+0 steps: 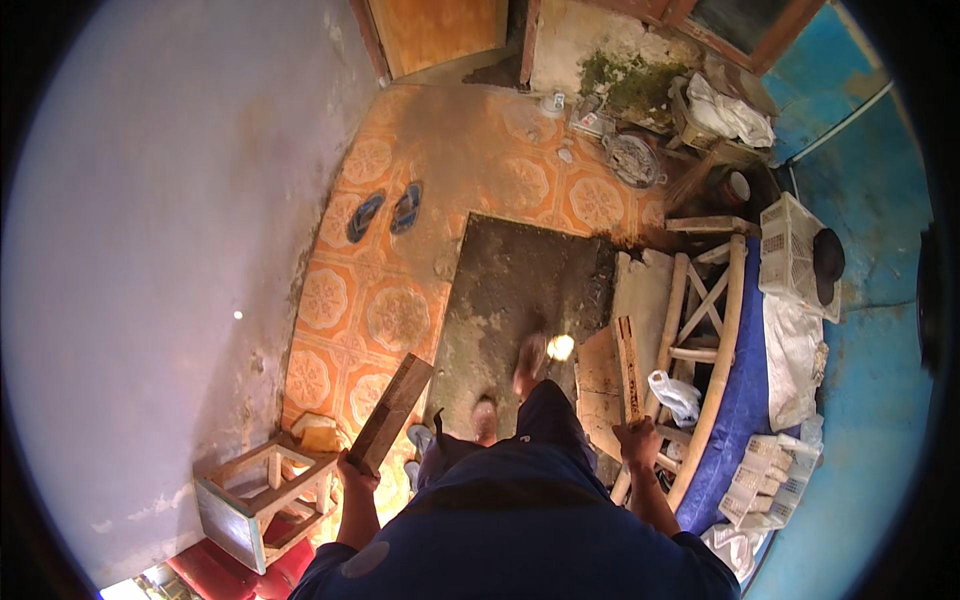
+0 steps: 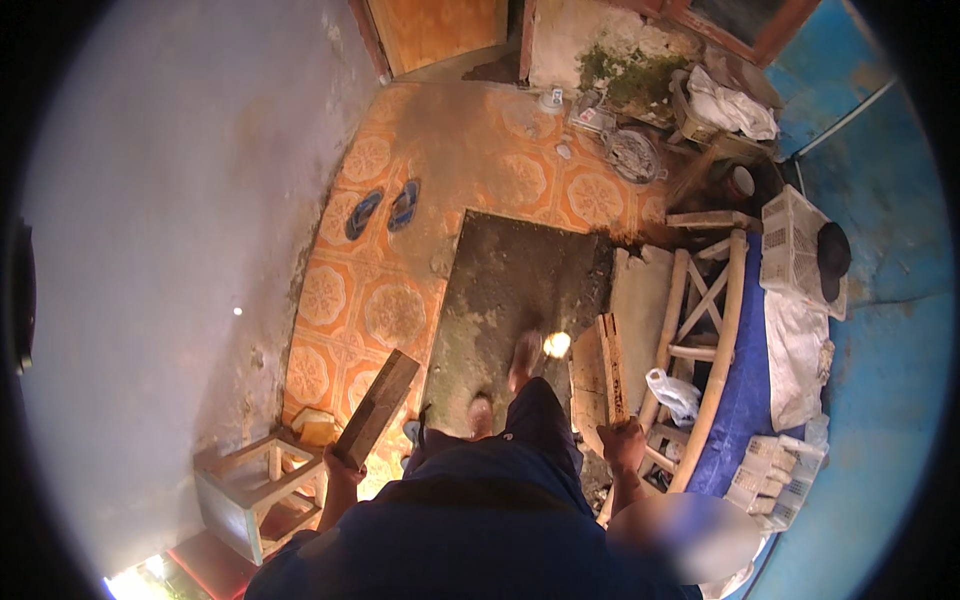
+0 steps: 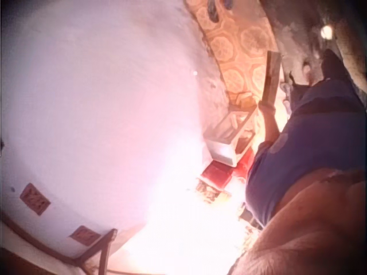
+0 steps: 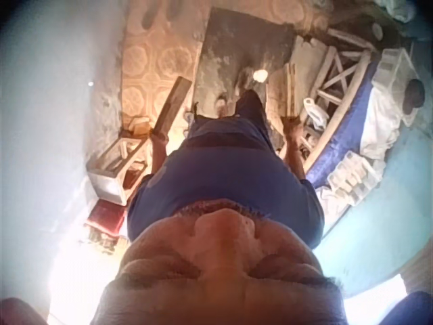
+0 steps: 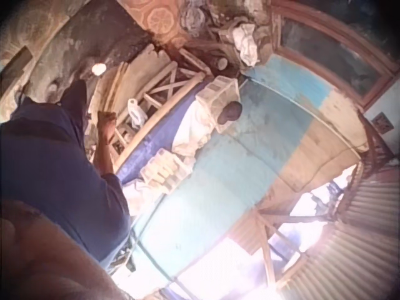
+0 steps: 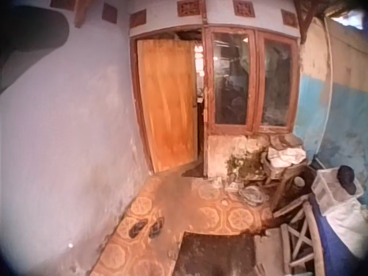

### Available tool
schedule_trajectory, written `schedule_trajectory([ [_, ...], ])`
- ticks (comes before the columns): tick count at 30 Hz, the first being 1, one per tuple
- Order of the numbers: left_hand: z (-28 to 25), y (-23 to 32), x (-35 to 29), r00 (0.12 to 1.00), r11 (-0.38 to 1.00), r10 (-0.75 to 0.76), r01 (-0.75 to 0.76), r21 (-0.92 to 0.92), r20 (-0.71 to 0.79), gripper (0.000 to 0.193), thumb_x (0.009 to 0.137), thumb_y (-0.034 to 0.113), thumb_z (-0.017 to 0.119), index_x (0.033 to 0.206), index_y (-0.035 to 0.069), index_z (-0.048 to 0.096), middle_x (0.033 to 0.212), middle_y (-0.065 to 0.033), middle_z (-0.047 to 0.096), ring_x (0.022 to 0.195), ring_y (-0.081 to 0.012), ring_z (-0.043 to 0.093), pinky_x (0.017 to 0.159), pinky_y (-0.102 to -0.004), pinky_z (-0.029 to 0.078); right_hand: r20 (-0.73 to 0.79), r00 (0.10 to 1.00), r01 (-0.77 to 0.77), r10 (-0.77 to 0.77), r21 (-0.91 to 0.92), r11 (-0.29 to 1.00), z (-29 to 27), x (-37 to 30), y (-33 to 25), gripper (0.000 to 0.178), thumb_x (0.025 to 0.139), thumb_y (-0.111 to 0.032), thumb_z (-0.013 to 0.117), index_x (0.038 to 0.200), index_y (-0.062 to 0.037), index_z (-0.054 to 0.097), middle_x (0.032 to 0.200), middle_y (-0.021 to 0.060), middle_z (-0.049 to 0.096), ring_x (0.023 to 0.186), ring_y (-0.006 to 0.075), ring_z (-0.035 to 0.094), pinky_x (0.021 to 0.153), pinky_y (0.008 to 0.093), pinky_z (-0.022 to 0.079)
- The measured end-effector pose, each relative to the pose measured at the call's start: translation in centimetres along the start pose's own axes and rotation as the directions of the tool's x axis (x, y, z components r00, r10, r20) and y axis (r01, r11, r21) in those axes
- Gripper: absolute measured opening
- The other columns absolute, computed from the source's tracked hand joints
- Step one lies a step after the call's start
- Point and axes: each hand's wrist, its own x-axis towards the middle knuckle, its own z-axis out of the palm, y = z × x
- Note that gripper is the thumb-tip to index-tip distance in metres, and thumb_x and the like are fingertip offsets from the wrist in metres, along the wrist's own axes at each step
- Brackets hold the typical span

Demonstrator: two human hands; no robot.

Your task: The person assembles a wooden tray by securing a plastic sheet filled with small white items using a metal frame. They then carry the tray to a wooden rack and place it on a shelf. The person also retrieves wooden boards from a pile and places them on a table.

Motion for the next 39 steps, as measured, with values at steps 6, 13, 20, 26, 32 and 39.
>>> schedule_trajectory([
  [6,11.7,2.3,-3.9,0.994,0.993,0.111,-0.11,0.04,-0.024,0.035,0.084,0.057,0.048,0.097,0.027,0.061,0.096,0.0069,0.063,0.087,-0.0181,0.055,0.068,-0.0402,0.033,0.036,0.999,0.021,-0.022,0.026,0.999,1.1,13.3,-6.3,0.045,0.062,-0.031,0.081,0.085,0.001,0.059,0.078,0.0217,0.066,0.076,0.0403,0.066,0.069,0.046,0.053],
  [13,23.5,6.5,-7.3,0.989,0.989,0.147,-0.147,0.016,-0.009,0.038,0.081,0.056,0.048,0.104,0.03,0.064,0.11,0.0084,0.062,0.101,-0.0143,0.048,0.077,-0.0412,0.029,0.136,0.99,0.032,-0.034,0.017,0.999,-0.1,27.3,-17.3,0.05,0.062,-0.034,0.08,0.094,0.0003,0.062,0.092,0.0203,0.068,0.087,0.0376,0.066,0.077,0.0452,0.053],
  [20,33.7,10.4,-7.1,0.985,0.992,0.093,-0.104,-0.071,-0.143,0.036,0.079,0.06,0.05,0.096,0.032,0.065,0.101,0.0111,0.06,0.092,-0.0137,0.043,0.074,-0.0406,0.027,0.186,0.979,0.083,-0.081,-0.003,0.997,-1.4,38.1,-26.9,0.057,0.063,-0.036,0.081,0.103,0.0003,0.061,0.096,0.0204,0.068,0.089,0.0372,0.067,0.077,0.045,0.053],
  [26,43.5,15.4,-4.1,0.986,0.998,0.054,-0.059,-0.024,-0.161,0.034,0.08,0.058,0.049,0.093,0.031,0.065,0.092,0.0108,0.062,0.089,-0.0134,0.048,0.07,-0.0382,0.028,0.204,0.977,0.082,-0.063,-0.088,0.993,-0.8,45.6,-35.8,0.057,0.064,-0.035,0.081,0.104,-0.0004,0.062,0.098,0.0198,0.068,0.092,0.0361,0.066,0.081,0.0441,0.052],
  [32,54.8,22.6,-0.4,0.999,0.999,-0.001,0.002,0.043,-0.04,0.04,0.082,0.057,0.048,0.099,0.026,0.066,0.092,0.0071,0.066,0.08,-0.0173,0.058,0.063,-0.0374,0.035,0.189,0.982,0.021,0.012,-0.169,0.985,-1.6,50.2,-47.9,0.057,0.064,-0.033,0.08,0.108,-0.0003,0.063,0.101,0.019,0.068,0.098,0.0346,0.065,0.085,0.0434,0.051],
  [39,67.5,33.3,-0.7,0.999,0.994,0.005,0.001,-0.113,0.054,0.036,0.089,0.049,0.05,0.101,0.019,0.064,0.091,0.0023,0.067,0.076,-0.0182,0.066,0.055,-0.0332,0.045,0.164,0.985,-0.028,0.061,-0.195,0.98,-1.1,56.0,-60.0,0.054,0.065,-0.029,0.081,0.111,-0.0036,0.066,0.108,0.0156,0.068,0.099,0.0312,0.066,0.086,0.0418,0.05],
])
